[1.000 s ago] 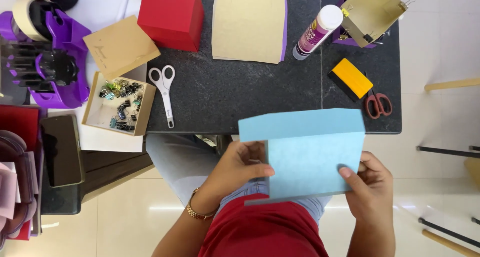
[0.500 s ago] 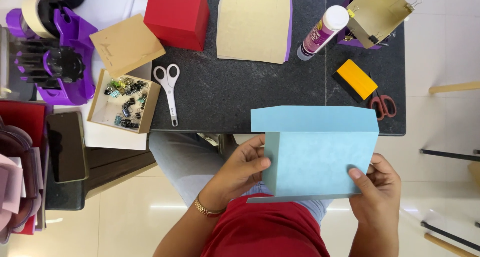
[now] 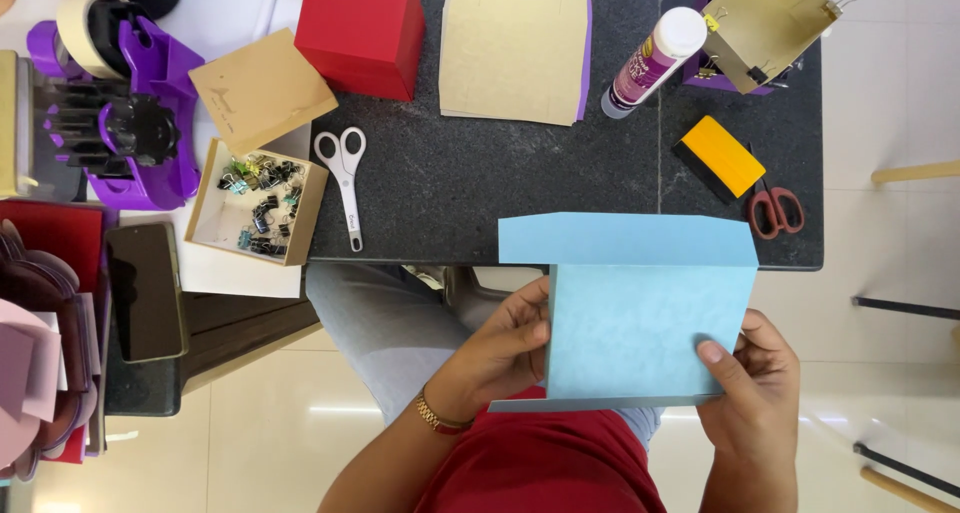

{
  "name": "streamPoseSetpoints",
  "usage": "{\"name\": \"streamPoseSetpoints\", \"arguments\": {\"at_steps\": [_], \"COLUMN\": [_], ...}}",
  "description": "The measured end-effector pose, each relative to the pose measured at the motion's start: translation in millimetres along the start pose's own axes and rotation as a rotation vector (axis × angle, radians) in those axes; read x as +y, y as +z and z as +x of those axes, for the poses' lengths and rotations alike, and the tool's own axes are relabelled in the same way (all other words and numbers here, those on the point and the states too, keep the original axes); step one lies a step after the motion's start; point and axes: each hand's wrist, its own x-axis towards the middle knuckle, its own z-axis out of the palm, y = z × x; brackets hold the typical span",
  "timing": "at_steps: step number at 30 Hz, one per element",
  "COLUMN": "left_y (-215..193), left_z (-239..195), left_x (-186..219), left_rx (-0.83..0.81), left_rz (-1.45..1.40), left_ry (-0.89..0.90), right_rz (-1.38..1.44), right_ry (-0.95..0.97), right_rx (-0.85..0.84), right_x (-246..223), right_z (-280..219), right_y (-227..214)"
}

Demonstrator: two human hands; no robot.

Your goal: Cutting a blue sheet of paper with scissors and folding it into a specific shape for a craft project.

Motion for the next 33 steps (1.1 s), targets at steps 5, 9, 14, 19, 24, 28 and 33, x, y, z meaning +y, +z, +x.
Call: {"name": "streamPoseSetpoints", "arguments": {"at_steps": [5,9,14,19,24,28,33], "left_y": [15.6,23.6,45.7,47.3,34.5,42.5,-10.2], "left_z": [0.7,-17.0,-48.7,-54.7,-39.0,1.8,70.5], "left_x": [41.6,89.4,116.8,110.6,105.6,78.3,37.3], "left_rx": [0.241,0.612,0.494,0.495,0.458,0.325,0.121], "left_rz": [0.479,1.365,1.72,1.657,1.515,1.638,2.13], "left_ry": [0.07,0.043,-0.158,0.568,1.209,0.991,0.564], "right_rz": [-0.03,-0.138,-0.165,-0.42,-0.648,-0.623,-0.82], "right_ry": [-0.051,-0.064,-0.109,-0.401,-1.185,-0.922,-0.811], "right_rx": [0.028,0.11,0.12,0.26,0.077,-0.027,-0.046], "right_x": [-3.2,-1.9,2.5,33.9,63.4,76.7,89.6], "right_z": [-0.9,-2.0,0.6,15.3,90.1,109.8,127.0], "right_y": [1.4,1.1,5.2,5.3,41.4,65.1,59.1]}}
